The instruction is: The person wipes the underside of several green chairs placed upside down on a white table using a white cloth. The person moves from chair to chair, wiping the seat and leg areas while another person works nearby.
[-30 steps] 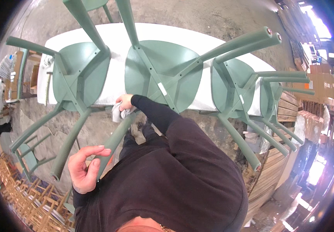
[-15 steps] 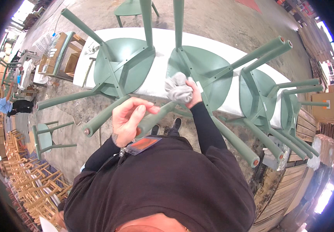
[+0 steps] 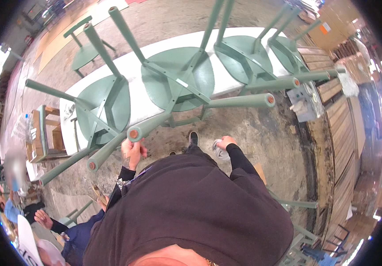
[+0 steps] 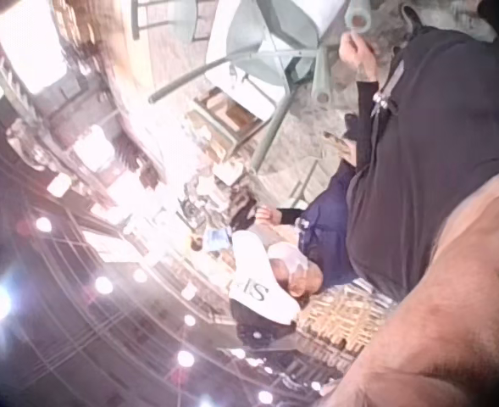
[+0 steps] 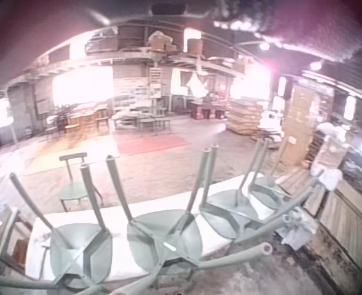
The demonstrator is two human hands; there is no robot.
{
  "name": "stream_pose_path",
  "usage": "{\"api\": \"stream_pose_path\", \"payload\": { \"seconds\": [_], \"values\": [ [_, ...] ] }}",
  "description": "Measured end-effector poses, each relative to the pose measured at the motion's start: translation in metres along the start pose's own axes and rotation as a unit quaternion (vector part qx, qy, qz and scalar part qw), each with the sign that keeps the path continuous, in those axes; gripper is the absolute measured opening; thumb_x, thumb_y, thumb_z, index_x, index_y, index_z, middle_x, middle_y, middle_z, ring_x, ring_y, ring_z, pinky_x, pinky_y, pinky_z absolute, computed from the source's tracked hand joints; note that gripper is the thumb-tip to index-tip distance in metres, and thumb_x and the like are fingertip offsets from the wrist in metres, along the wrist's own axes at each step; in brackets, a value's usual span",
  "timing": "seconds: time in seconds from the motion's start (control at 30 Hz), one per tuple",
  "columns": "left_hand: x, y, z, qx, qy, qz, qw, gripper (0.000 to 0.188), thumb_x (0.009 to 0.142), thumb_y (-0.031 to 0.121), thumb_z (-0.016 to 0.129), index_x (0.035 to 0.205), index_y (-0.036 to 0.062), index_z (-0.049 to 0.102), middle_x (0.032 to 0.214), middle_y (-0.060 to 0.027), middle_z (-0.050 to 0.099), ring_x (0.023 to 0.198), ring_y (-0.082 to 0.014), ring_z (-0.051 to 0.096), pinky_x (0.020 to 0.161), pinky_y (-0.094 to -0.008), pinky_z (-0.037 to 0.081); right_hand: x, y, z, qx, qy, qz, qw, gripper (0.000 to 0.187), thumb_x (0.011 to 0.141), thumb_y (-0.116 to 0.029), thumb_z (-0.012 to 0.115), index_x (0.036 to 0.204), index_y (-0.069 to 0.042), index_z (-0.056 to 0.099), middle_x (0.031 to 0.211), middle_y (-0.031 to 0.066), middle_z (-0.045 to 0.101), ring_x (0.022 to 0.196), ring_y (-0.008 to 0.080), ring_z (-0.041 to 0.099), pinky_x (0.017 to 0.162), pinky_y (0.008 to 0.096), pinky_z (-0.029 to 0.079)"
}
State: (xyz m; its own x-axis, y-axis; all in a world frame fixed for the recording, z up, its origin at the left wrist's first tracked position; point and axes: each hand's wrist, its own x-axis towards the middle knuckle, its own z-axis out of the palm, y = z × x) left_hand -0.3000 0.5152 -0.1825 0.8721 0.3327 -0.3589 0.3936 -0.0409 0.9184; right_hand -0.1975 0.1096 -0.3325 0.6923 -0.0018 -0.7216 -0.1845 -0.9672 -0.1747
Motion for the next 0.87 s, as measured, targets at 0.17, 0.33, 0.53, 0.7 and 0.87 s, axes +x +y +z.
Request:
{"api": "stream_pose_path", "payload": {
  "seconds": [0.17,0.33,0.53,0.7,0.87],
  "values": [
    [0.017,-0.093,0.029,0.195,-0.095,-0.007,0.976,0.049,0.1,0.042,0.062,0.08,-0.0007,0.073,0.057,-0.008,0.063,0.064,-0.0177,0.068,0.063,-0.0338,0.054,0.008,0.074,-0.042,0.226,0.265,0.004,0.937,0.054,0.078,-0.032,0.073,0.125,-0.006,0.071,0.124,0.0206,0.071,0.12,0.0343,0.066,0.103,0.0422,0.051],
    [0.009,-0.116,0.033,0.363,-0.106,-0.115,0.919,0.061,0.093,0.06,0.062,0.08,0.0018,0.078,0.072,-0.0137,0.073,0.073,-0.0242,0.071,0.07,-0.043,0.053,0.057,0.048,-0.108,0.335,0.271,-0.115,0.895,0.052,0.081,-0.034,0.077,0.123,-0.003,0.071,0.12,0.0159,0.074,0.114,0.0285,0.07,0.099,0.0395,0.052],
    [-0.012,-0.086,0.069,0.403,-0.038,-0.277,0.872,0.056,0.086,0.057,0.063,0.083,0.0039,0.08,0.08,-0.0223,0.074,0.087,-0.0348,0.075,0.082,-0.0477,0.055,0.112,0.004,-0.181,0.364,0.272,-0.165,0.875,0.061,0.079,-0.038,0.079,0.127,-0.002,0.069,0.119,0.0198,0.074,0.111,0.0308,0.071,0.098,0.0381,0.054],
    [-0.025,-0.08,0.132,0.468,-0.01,-0.258,0.845,0.054,0.083,0.054,0.067,0.091,0.0021,0.08,0.089,-0.0214,0.076,0.091,-0.0356,0.074,0.086,-0.0466,0.055,0.163,-0.031,-0.244,0.324,0.292,-0.187,0.88,0.079,0.076,-0.044,0.081,0.143,-0.01,0.059,0.133,0.0219,0.066,0.126,0.0359,0.062,0.109,0.0425,0.047],
    [-0.039,-0.086,0.204,0.288,0.047,-0.256,0.922,0.051,0.081,0.054,0.069,0.093,0.0047,0.079,0.095,-0.0231,0.076,0.096,-0.0322,0.074,0.087,-0.0457,0.055,0.201,-0.035,-0.252,0.265,0.28,-0.229,0.894,0.09,0.078,-0.047,0.08,0.15,-0.002,0.049,0.146,0.0242,0.056,0.138,0.0347,0.053,0.116,0.0421,0.041]
  ]
}}
